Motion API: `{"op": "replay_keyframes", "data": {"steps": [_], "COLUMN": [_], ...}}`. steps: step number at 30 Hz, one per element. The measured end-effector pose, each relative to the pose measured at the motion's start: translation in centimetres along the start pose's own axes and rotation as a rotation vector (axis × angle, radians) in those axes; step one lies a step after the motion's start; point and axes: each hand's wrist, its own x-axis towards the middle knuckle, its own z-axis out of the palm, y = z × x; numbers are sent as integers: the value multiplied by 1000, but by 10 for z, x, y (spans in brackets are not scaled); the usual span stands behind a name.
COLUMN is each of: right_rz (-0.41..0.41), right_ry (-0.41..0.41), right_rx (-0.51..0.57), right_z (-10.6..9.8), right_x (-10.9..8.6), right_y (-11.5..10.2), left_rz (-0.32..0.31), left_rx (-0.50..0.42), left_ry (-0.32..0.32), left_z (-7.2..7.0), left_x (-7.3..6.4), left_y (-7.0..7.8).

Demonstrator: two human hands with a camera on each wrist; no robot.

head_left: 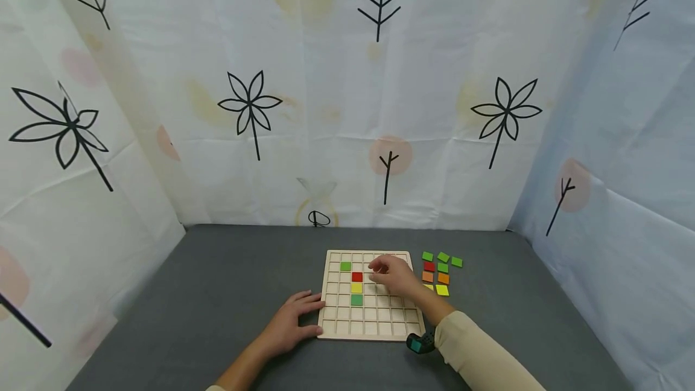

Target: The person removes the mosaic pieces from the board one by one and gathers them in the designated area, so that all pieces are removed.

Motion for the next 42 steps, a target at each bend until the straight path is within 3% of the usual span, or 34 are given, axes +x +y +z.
{"op": "replay_keyframes", "data": {"steps": [6, 17, 25, 34, 42], "right_rz": [34, 14, 49, 104, 123], "right_ry": [-29, -59, -92, -167, -169], "right_rx": [-12, -58, -152, -173, -207], "right_z": [9, 16, 17, 14, 20], "right_x": [9, 16, 23, 30, 40], "right_y": [0, -5, -9, -19, -20], "left_rz": [14, 28, 16, -3, 14], "left_rx": [2, 14, 5, 9, 15], "left_ry": [11, 21, 17, 10, 8], "left_z": [0, 0, 0, 0, -1], "left_x": [1, 1, 2, 1, 0], "left_y": [0, 1, 2, 1, 2]}}
